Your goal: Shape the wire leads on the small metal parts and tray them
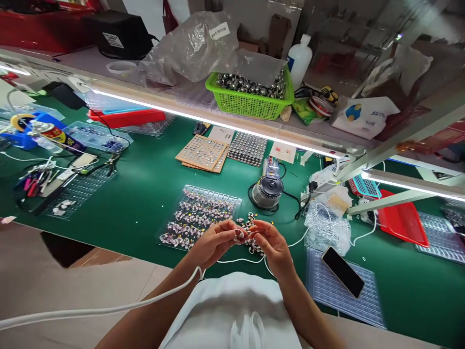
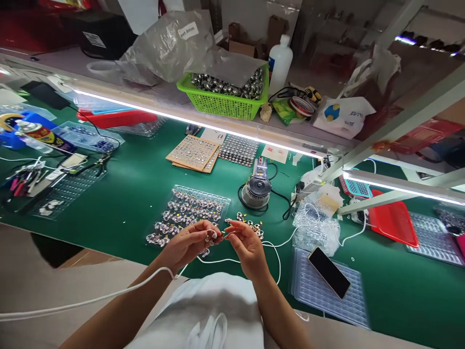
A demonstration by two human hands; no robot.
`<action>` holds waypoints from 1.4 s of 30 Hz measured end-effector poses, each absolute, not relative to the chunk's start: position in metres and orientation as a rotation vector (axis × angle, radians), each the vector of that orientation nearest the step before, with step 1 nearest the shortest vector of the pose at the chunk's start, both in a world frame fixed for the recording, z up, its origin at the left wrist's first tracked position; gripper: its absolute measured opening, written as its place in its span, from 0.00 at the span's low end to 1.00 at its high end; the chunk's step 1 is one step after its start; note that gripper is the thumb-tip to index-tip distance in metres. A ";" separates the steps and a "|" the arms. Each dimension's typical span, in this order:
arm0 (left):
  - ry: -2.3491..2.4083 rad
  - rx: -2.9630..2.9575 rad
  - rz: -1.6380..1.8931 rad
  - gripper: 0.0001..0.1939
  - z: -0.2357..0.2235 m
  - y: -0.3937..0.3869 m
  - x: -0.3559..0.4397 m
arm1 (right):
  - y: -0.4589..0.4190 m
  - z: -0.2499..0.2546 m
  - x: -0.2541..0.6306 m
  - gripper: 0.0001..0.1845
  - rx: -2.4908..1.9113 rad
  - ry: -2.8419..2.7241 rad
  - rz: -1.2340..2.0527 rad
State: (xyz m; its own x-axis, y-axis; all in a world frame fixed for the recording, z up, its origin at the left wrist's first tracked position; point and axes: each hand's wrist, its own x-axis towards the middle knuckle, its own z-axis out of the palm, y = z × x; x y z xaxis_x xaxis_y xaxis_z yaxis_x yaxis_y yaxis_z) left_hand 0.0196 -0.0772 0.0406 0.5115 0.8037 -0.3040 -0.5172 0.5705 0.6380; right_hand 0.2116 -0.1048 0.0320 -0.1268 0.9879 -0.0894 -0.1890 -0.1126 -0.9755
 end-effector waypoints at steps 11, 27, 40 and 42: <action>0.579 0.645 0.825 0.06 0.045 -0.084 0.036 | -0.116 0.042 0.213 0.12 -1.085 -0.962 1.377; 0.816 1.437 0.885 0.10 0.048 -0.104 0.041 | -0.116 0.046 0.214 0.10 -1.071 -0.707 1.416; 0.811 1.181 1.041 0.10 0.054 -0.092 0.057 | -0.123 0.059 0.211 0.13 -1.321 -1.152 1.163; 0.824 1.096 1.036 0.08 0.052 -0.092 0.059 | -0.123 0.057 0.211 0.14 -1.324 -1.180 1.116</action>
State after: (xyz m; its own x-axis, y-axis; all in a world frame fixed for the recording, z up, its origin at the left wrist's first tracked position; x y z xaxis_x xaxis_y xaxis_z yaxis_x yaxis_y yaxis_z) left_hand 0.0586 -0.0922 0.0525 0.3193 0.9470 -0.0335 -0.2452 0.1168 0.9624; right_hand 0.2115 -0.1227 0.0570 0.0982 0.9950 -0.0175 0.0731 -0.0248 -0.9970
